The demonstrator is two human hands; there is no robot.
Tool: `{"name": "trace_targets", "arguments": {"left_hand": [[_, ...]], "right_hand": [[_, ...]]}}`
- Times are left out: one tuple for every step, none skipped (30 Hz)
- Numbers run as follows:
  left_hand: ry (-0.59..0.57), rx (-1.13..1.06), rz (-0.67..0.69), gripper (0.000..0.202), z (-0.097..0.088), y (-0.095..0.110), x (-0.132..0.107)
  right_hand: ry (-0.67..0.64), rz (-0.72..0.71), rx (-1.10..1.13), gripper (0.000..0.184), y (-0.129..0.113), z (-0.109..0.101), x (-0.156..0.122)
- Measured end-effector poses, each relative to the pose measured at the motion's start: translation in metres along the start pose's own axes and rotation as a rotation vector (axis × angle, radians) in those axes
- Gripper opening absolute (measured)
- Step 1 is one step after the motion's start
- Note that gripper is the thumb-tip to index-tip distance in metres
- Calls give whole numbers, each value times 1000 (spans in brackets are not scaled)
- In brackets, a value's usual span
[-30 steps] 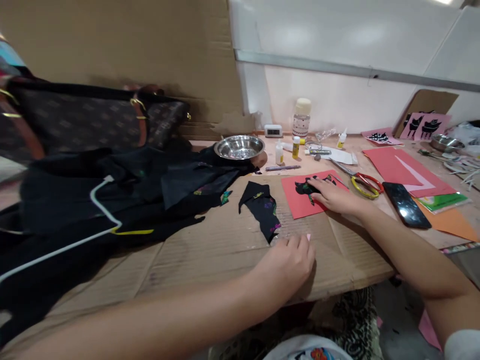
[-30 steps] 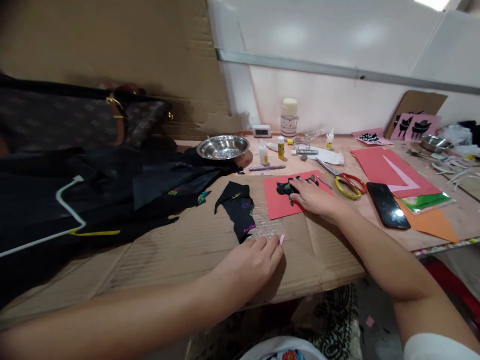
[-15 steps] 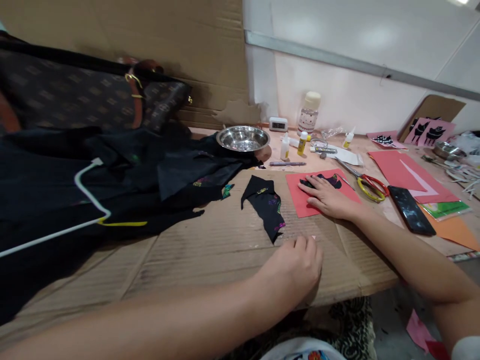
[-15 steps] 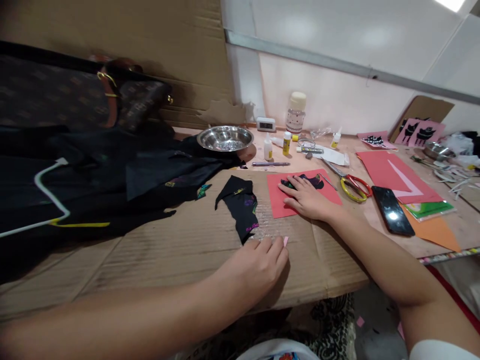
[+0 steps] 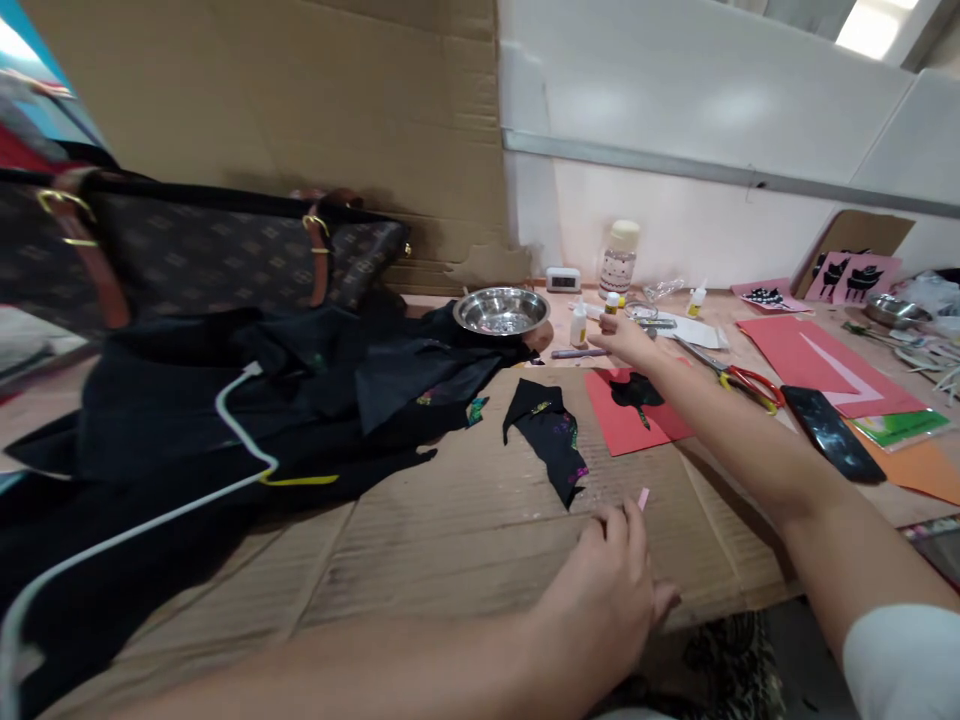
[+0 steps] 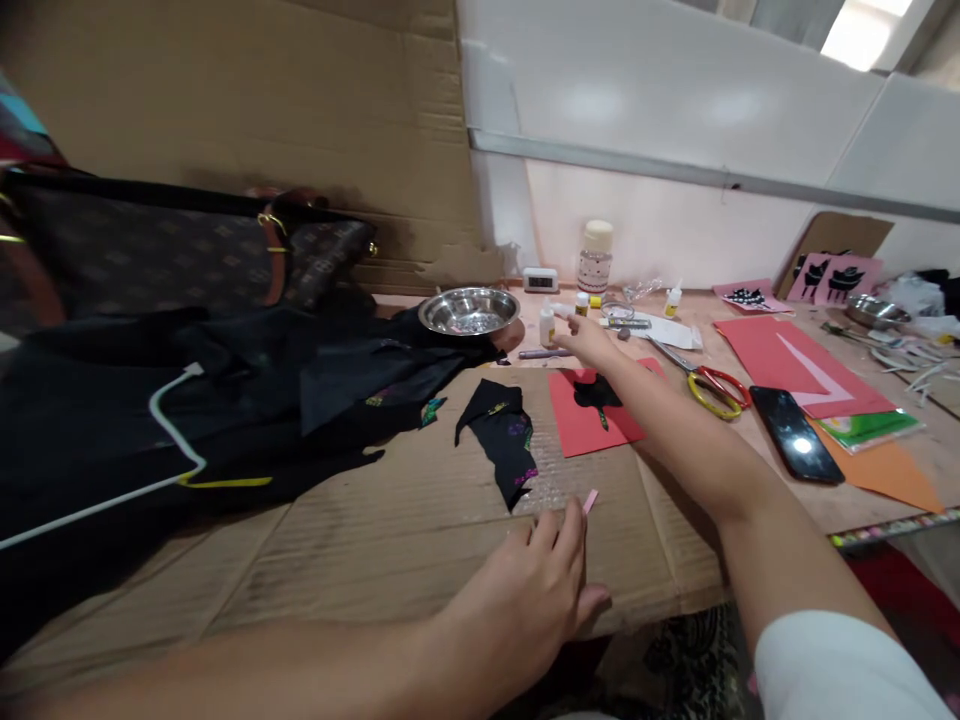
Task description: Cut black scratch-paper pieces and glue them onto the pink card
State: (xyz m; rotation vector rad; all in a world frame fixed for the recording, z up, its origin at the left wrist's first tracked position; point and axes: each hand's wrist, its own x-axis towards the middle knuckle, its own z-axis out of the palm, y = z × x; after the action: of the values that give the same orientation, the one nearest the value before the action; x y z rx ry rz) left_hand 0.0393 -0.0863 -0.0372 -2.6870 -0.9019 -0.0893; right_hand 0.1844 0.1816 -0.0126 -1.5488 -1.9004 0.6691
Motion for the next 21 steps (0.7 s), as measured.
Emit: {"name": "trace_targets", "arguments": {"left_hand": [[-8,-4,-28,63,-1,1,0],[-15,-7,-50,65,-1,1,0],[-20,-10,-63,67,-1,1,0],[-24,-11,-70,68,-1,1,1],[-24,-12,-75,69,-1,1,1],[-21,-13,-79,70,-1,0,2],[-13,-14,-82,71,0,0,2],[-1,-13,-87,73,0,0,2],[15,-9,-92,75,0,0,2],[32,-2,-98,76,1,0,1],[51,8,-103,77,1,0,1],[70,20,-107,76,1,0,0],[92,35,-104,74,0,0,-1],[113,48,-94,71,-1,0,-2],[133,58,-82,67,-2,1,-3],[149,65,-68,63,-4,1,-3],[155,68,-56,59,-5,1,-3],[152,67,-49,56,-7,1,-3],[138,61,-44,54,-9,1,-3],[120,55,-40,53,-10,1,-3],[109,46,-36,51,-11,0,-3]], "right_hand": [[12,14,7,41,-2,6,7],[24,25,14,41,-5,12,13],[36,35,21,41,-7,18,17],[45,42,29,40,-8,24,19],[53,46,37,38,-10,29,21],[58,48,45,34,-12,33,22],[64,46,52,30,-15,36,23],[70,42,58,26,-17,37,23],[79,34,65,23,-20,36,22],[89,21,72,20,-22,34,21],[100,5,78,19,-25,30,18],[110,-10,85,18,-26,24,12],[111,-30,95,17,-27,17,5],[98,-51,106,19,-27,9,-5],[77,-71,123,22,-26,0,-18],[17,-130,157,26,-24,-9,-33],[-25,-179,171,29,-21,-19,-49],[-57,-219,189,32,-17,-28,-67],[-67,-234,225,36,-13,-36,-84],[-67,-229,279,40,-8,-43,-100],[-54,-210,349,43,-3,-49,-115]]}}
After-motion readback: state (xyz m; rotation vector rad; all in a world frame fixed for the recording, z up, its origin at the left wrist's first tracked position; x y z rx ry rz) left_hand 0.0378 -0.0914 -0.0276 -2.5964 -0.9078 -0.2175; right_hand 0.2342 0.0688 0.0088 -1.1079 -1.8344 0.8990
